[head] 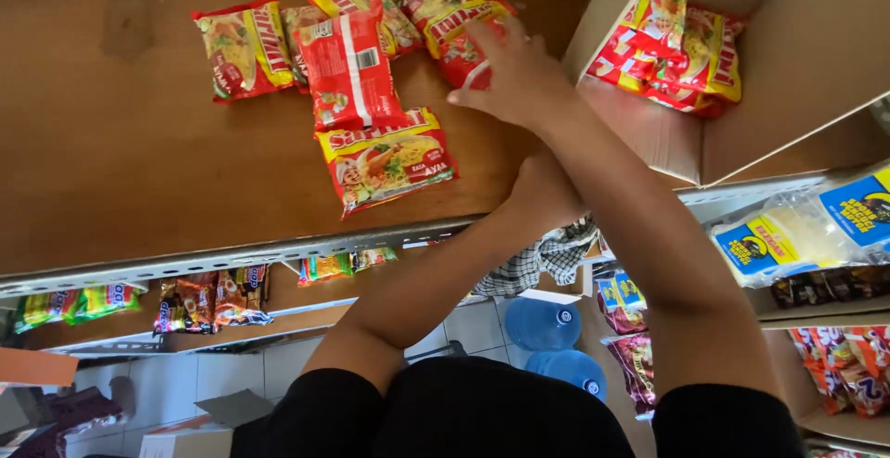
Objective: The person wipes down a cardboard box and a wooden shelf with a cloth, then places packets of noodles into the box and onto the shelf.
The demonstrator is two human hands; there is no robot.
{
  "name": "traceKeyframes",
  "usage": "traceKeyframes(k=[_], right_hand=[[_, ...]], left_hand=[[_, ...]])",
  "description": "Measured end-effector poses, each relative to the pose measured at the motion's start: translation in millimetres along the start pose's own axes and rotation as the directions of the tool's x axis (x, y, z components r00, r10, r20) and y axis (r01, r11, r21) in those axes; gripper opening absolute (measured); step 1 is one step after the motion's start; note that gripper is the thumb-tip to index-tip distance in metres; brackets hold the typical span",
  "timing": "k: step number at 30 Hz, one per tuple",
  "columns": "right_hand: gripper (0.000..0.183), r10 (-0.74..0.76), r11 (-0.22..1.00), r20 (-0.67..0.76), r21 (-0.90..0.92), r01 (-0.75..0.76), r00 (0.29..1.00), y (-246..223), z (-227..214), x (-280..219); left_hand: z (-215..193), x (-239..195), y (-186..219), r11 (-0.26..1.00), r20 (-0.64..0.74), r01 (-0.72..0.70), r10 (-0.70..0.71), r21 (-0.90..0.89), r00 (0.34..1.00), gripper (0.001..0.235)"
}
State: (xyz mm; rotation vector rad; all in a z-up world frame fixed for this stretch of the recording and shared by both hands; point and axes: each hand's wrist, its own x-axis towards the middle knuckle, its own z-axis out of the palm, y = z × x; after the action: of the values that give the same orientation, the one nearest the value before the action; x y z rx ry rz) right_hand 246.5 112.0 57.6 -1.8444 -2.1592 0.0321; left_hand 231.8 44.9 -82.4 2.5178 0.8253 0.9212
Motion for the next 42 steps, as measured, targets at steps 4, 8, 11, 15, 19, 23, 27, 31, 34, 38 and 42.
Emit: traceKeyframes(k=[4,8,11,15,19,23,27,31,34,38,42], right_hand=[[0.105,0.016,0.995,0.157,-0.1,0.0,0.988,29,49,37],[0.079,-0.143,0.989,0.045,-0.026,0.144,0.989,32,42,17],[0.07,-0.224,0.971,-0.051,0.069,0.227,0.973,20,25,-7],[0.067,-0.078,0.875,-0.11,0.468,0.121,0.991,12,-11,-40],[0.062,0.113,0.55,-0.187,0.83,0.095,0.976,54,-34,-103],[0.052,0.373,0.216,-0.29,0.951,0.221,0.881,70,-67,-169],[0.051,0.614,-0.096,-0.184,0.948,0.304,0.767,122,-38,-213],[0.059,0.623,-0.023,-0.217,0.955,0.294,0.752,82,-28,-226],[0.063,0.547,-0.167,-0.099,0.96,0.225,0.832,87,-2,-245],[0.09,0.419,0.586,-0.32,0.81,0.016,0.85,66,-43,-276],[0.104,0.031,0.956,-0.418,-0.252,-0.149,0.908,19,-83,-270]], left_hand=[[6,1,-8,0.992,-0.15,-0.119,0.123,0.036,0.981,0.032],[-9,1,1,0.999,-0.051,-0.031,0.031,-0.017,0.998,0.036],[-11,1,2,0.998,-0.071,-0.054,0.052,-0.02,0.996,0.038],[-15,10,3,1.0,-0.03,-0.014,0.013,-0.022,0.999,0.038],[-26,4,6,0.995,0.005,0.05,-0.049,-0.085,0.999,0.033],[-25,7,-1,0.985,-0.026,0.088,-0.093,-0.15,0.995,0.024],[-37,7,3,0.742,-0.053,0.122,-0.208,-0.659,0.977,0.03],[-24,12,-4,0.45,-0.071,-0.002,-0.135,-0.893,0.988,0.038],[-12,18,-12,0.353,0.085,0.115,-0.099,-0.928,0.991,0.044],[-22,19,-13,0.23,0.22,0.248,-0.139,-0.941,0.965,0.047],[-28,18,-6,0.267,0.309,0.349,-0.179,-0.898,0.934,0.048]])
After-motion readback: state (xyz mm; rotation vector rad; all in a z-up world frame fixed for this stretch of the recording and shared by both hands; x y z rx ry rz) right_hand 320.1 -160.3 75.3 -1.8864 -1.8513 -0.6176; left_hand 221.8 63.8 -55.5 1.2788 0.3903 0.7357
